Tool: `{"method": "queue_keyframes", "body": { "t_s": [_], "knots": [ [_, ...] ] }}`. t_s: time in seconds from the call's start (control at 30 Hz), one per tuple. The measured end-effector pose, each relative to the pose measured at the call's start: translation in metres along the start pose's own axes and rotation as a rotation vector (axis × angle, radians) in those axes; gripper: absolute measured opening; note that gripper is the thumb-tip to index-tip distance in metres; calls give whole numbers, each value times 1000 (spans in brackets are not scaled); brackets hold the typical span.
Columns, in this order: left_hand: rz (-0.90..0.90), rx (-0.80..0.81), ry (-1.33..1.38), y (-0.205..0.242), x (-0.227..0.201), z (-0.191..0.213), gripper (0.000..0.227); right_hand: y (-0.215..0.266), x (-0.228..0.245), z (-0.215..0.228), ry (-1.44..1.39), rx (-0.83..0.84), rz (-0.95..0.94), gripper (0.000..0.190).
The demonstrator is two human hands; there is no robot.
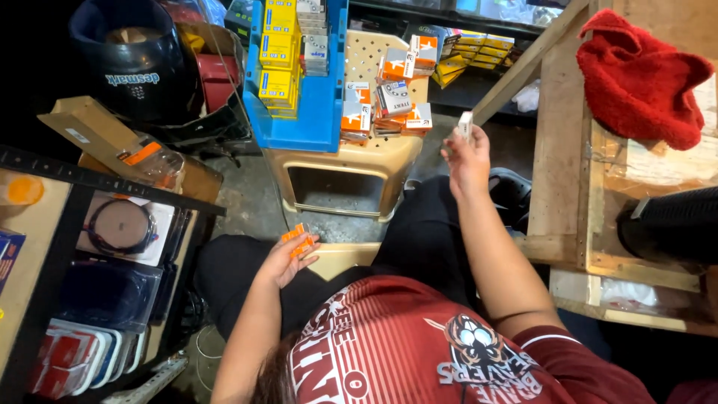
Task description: The person sits and repeatedly picks up small yellow and orange boxes from a blue tray and a nearby pile, then places them back into the tray or onto the pile. The hands handle the boxes one at a time, occasionally shifting them between hands and adjusting their positions.
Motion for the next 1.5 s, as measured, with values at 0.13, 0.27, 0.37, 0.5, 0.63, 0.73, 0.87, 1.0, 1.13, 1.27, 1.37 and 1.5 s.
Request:
{"method": "queue_keyframes", "body": {
  "t_s": [0.13,0.27,0.37,0.5,0.63,0.73,0.87,1.0,1.13,1.27,1.37,1.5],
  "knots": [
    [-3,3,3,-2,4,4,41,13,-8,7,97,-100,164,43],
    [-33,109,91,4,7,0,37,71,-13,-10,655,217,587,73],
    [-50,240,213,40,2,-25,40,125,-48,-19,1017,671,577,76],
    [-17,451,358,43,28,-33,48,181,-102,-28,1220,1182,556,70],
    [-28,457,327,24,41,-17,46,195,-104,-46,1268,1304,557,76],
    [-37,354,358,-4,46,-5,46,172,-72,-58,1114,1327,407,95],
    [-16,162,196,-27,51,-5,44,106,-22,-57,1016,640,700,29],
    [-1,94,-99,-8,46,-20,46,66,35,-66,898,301,969,54],
    [6,87,-99,-4,40,-29,48,32,52,-73,1123,427,827,98],
    [23,55,-41,-14,44,-18,49,29,64,-91,1167,547,747,104],
    [21,42,-37,-2,31,-25,52,53,86,-122,1132,579,822,101],
    [26,25,-52,-1,32,-27,54,58,94,-138,1307,518,818,94]
  ]
}}
Point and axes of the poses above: each hand's wrist, its own y-axis away from the middle knuckle, its own z-axis out of the back of the hand, x = y × z, the point moved 3 cm from there along -y, towards the middle knuckle, and after that the axes turned 8 degrees about -x, right-handed, at the moved point
